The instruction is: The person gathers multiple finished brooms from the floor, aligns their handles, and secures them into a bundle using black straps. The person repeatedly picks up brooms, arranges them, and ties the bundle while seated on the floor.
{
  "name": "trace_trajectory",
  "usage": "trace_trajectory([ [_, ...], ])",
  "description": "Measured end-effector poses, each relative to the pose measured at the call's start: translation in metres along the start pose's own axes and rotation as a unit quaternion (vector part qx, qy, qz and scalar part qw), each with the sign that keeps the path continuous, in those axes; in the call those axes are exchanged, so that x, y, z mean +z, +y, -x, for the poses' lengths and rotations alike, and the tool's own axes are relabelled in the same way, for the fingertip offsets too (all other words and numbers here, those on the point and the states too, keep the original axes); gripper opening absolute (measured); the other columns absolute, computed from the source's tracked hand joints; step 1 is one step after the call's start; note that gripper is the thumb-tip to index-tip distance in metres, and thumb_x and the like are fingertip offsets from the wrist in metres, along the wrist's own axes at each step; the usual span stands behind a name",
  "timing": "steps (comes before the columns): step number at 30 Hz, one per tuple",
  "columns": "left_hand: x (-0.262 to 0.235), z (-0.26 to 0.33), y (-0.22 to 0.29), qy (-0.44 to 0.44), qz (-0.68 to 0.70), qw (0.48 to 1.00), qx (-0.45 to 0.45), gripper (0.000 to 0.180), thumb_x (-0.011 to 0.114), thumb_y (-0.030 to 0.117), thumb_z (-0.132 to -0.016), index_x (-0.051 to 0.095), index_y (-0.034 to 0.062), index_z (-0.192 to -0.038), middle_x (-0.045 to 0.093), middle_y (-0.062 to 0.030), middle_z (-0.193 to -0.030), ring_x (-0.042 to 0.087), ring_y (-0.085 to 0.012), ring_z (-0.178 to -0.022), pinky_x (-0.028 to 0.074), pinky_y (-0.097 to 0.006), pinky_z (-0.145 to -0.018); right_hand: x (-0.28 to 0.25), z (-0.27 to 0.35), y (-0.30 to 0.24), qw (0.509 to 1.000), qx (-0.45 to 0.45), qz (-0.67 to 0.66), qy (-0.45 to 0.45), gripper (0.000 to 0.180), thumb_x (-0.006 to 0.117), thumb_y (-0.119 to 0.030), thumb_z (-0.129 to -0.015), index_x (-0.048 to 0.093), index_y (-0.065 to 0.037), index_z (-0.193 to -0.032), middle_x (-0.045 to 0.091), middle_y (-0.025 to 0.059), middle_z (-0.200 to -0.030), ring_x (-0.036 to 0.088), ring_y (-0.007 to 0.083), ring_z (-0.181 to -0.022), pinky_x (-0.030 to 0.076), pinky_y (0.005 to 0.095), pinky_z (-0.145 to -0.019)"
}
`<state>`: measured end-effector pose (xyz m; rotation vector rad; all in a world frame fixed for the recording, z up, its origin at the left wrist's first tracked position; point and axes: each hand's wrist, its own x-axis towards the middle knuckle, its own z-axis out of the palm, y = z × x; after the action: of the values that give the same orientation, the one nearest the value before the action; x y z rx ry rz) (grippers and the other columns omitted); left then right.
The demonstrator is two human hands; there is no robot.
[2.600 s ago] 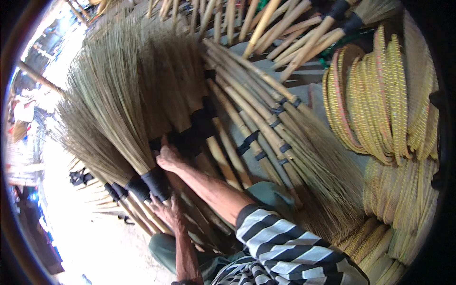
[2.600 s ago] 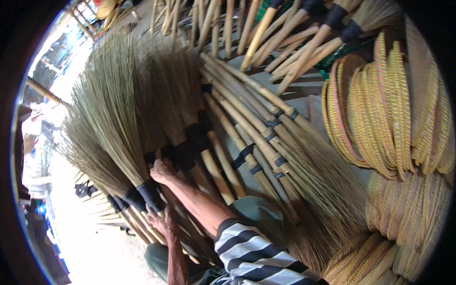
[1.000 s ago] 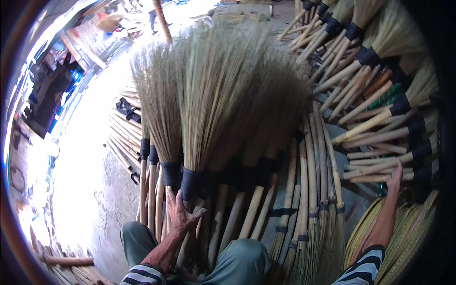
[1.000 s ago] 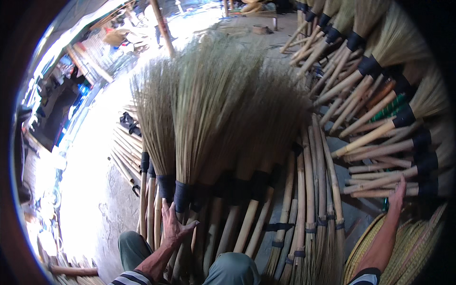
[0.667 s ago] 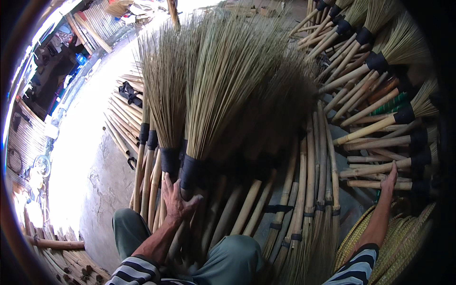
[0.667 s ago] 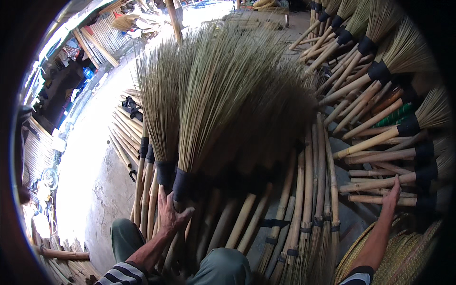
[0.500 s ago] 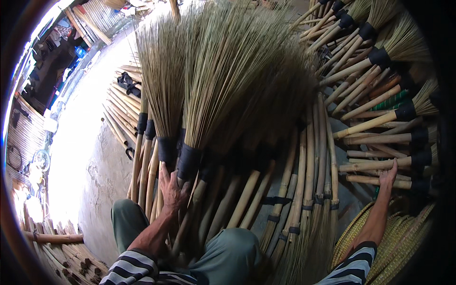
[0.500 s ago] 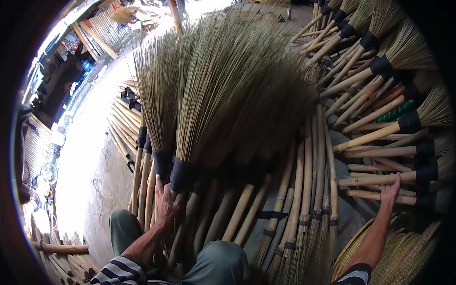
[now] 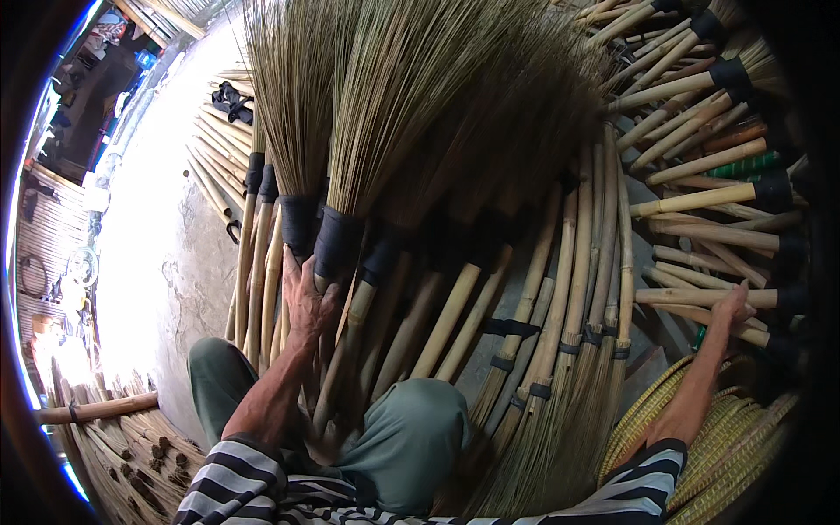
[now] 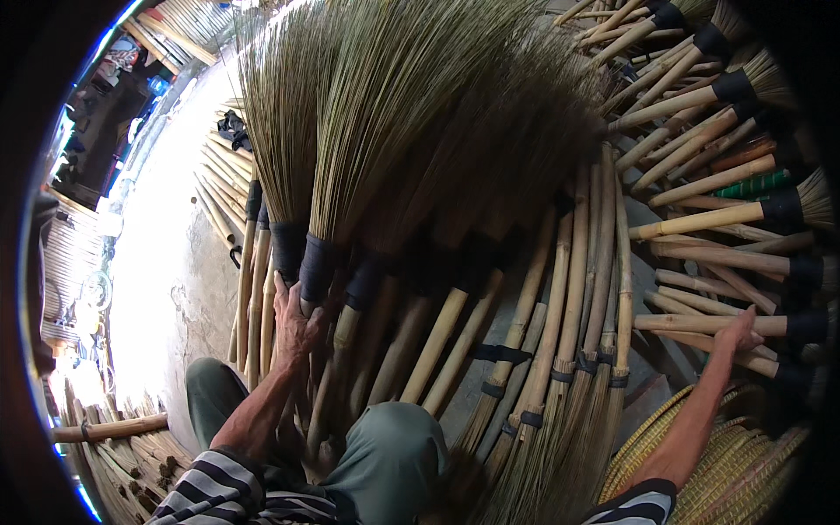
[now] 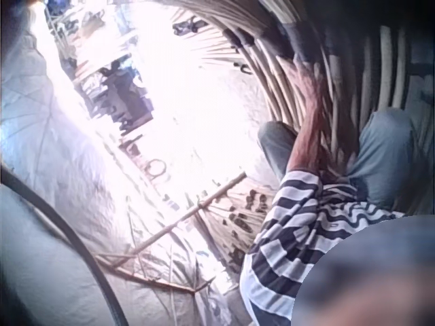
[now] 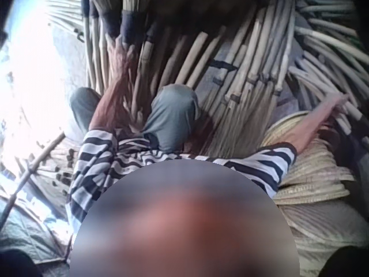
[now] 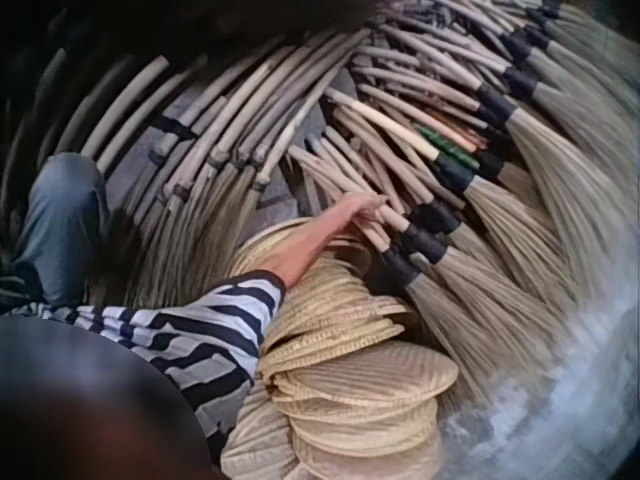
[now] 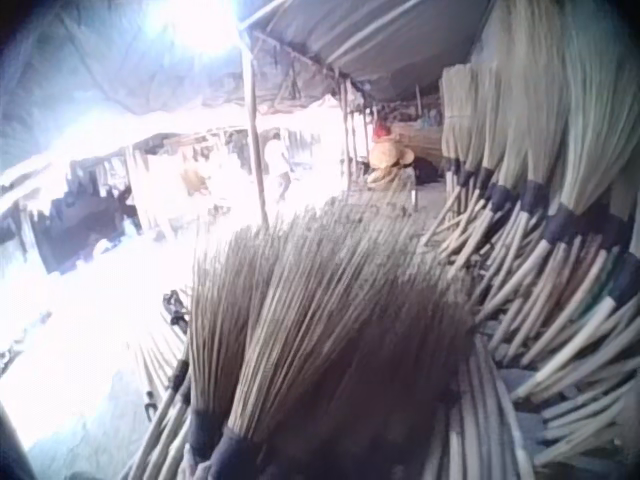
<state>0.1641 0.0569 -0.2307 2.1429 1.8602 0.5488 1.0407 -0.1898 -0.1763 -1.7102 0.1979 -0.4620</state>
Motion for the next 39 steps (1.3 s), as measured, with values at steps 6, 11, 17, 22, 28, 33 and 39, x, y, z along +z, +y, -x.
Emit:
trace_trajectory([
  [6, -0.007, 0.000, 0.007, -0.021, 0.005, 0.999, -0.026, 0.069, 0.084, 0.022, -0.083, 0.056, 0.0111, -0.146, 0.016, -0.0330, -0.175, 0.026, -0.0519, -0.159, 0.028, -0.060, -0.127, -0.008, -0.016, 0.011, 1.000, 0.006, -0.002, -0.014, 0.094, 0.089, -0.030, -0.087, 0.035, 0.012, -0.151, 0.059, 0.0352, -0.139, 0.069, 0.0374, -0.121, 0.062, 0.0474, -0.094],
  [11, -0.006, 0.000, -0.002, -0.019, -0.015, 1.000, -0.010, 0.057, 0.084, 0.021, -0.084, 0.059, 0.0044, -0.132, 0.017, -0.0349, -0.174, 0.031, -0.0551, -0.154, 0.032, -0.058, -0.125, -0.034, -0.075, -0.037, 0.998, 0.015, 0.028, 0.048, 0.084, 0.091, -0.037, -0.082, 0.054, 0.013, -0.138, 0.069, 0.0240, -0.126, 0.070, 0.0329, -0.110, 0.061, 0.0443, -0.090],
  [17, 0.002, 0.004, -0.014, -0.008, 0.012, 1.000, 0.008, 0.050, 0.083, 0.014, -0.086, 0.060, -0.0023, -0.128, 0.018, -0.0376, -0.172, 0.033, -0.0569, -0.152, 0.035, -0.057, -0.123, -0.129, -0.040, -0.168, 0.951, 0.098, -0.226, -0.189, 0.024, 0.085, -0.014, -0.091, 0.062, -0.007, -0.093, 0.054, -0.0004, -0.078, 0.053, 0.0136, -0.069, 0.050, 0.0315, -0.063],
  [22, 0.008, 0.000, -0.019, -0.029, -0.015, 0.999, -0.034, 0.044, 0.078, 0.016, -0.092, 0.058, -0.0029, -0.127, 0.016, -0.0314, -0.176, 0.034, -0.0555, -0.152, 0.036, -0.060, -0.121, -0.195, 0.121, -0.191, 0.890, 0.058, -0.300, -0.338, 0.020, 0.071, -0.007, -0.098, 0.054, -0.015, -0.102, 0.047, -0.0042, -0.078, 0.047, 0.0119, -0.067, 0.043, 0.0296, -0.065],
  [28, 0.013, 0.004, -0.045, 0.008, -0.007, 0.998, 0.061, 0.049, 0.079, 0.024, -0.091, 0.058, -0.0035, -0.125, 0.018, -0.0406, -0.171, 0.033, -0.0604, -0.150, 0.033, -0.063, -0.122, -0.221, 0.213, -0.208, 0.893, 0.009, -0.332, -0.303, 0.019, 0.072, -0.004, -0.099, 0.057, -0.012, -0.109, 0.048, -0.0042, -0.077, 0.045, 0.0081, -0.066, 0.043, 0.0265, -0.064],
  [33, 0.021, -0.001, -0.064, 0.013, 0.011, 0.998, 0.059, 0.050, 0.079, 0.023, -0.094, 0.058, -0.0003, -0.133, 0.021, -0.0346, -0.174, 0.028, -0.0564, -0.156, 0.032, -0.064, -0.123, -0.231, 0.157, -0.232, 0.953, -0.042, -0.198, -0.225, 0.021, 0.081, -0.007, -0.091, 0.062, -0.009, -0.099, 0.056, -0.0026, -0.078, 0.055, 0.0096, -0.065, 0.044, 0.0258, -0.060],
  [39, 0.009, -0.002, -0.061, -0.040, 0.003, 0.999, 0.019, 0.051, 0.075, 0.026, -0.098, 0.056, -0.0042, -0.134, 0.020, -0.0355, -0.173, 0.029, -0.0551, -0.156, 0.030, -0.062, -0.125, -0.261, 0.082, -0.314, 0.969, -0.027, -0.129, -0.208, 0.019, 0.080, -0.011, -0.089, 0.062, -0.008, -0.094, 0.061, 0.0019, -0.077, 0.061, 0.0132, -0.065, 0.052, 0.0286, -0.058],
])
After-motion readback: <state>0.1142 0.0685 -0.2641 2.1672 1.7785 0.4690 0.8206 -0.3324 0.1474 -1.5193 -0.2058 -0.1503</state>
